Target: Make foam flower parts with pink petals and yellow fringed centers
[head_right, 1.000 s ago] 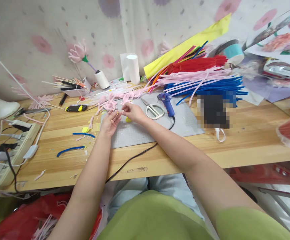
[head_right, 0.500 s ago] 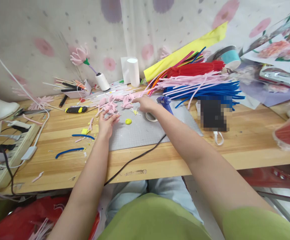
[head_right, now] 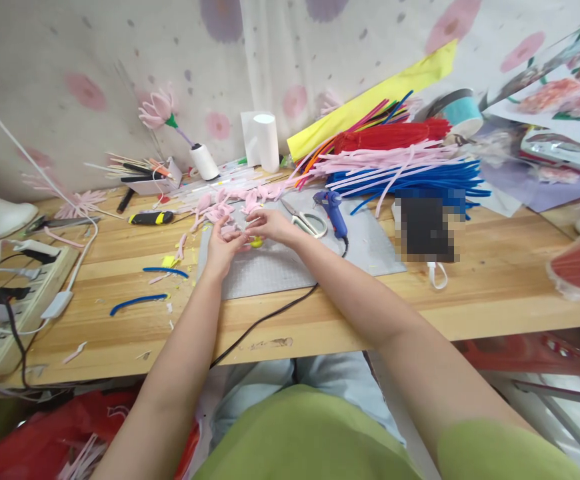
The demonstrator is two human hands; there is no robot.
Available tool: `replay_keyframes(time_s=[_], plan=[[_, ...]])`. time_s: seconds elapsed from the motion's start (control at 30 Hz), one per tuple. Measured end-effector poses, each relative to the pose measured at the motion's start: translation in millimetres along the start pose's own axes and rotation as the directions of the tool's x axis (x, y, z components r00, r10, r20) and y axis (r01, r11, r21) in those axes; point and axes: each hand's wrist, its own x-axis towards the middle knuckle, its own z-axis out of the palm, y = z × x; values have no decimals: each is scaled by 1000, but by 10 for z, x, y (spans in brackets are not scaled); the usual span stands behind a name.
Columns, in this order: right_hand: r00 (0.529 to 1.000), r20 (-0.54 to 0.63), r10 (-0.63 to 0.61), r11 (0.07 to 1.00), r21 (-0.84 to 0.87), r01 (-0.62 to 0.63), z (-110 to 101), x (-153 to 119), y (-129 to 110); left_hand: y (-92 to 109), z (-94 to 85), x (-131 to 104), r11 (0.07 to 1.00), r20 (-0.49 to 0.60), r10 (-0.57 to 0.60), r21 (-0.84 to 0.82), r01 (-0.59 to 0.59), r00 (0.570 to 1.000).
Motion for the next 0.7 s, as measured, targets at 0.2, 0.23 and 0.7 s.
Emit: replay_keyframes(time_s=[0.2,0.23,0.7], plan=[[999,-50,-3,994,105,8,119,48,86,-2,10,-7,999,45,-35,39,34,998],[998,-61,-2,994,107,8,118,52,81,10,7,-9,998,48,-48,31,47,998],[991,-127,40,996,80,-30,82,24,30,66,-16,-16,977,104,-212,35,209,972]])
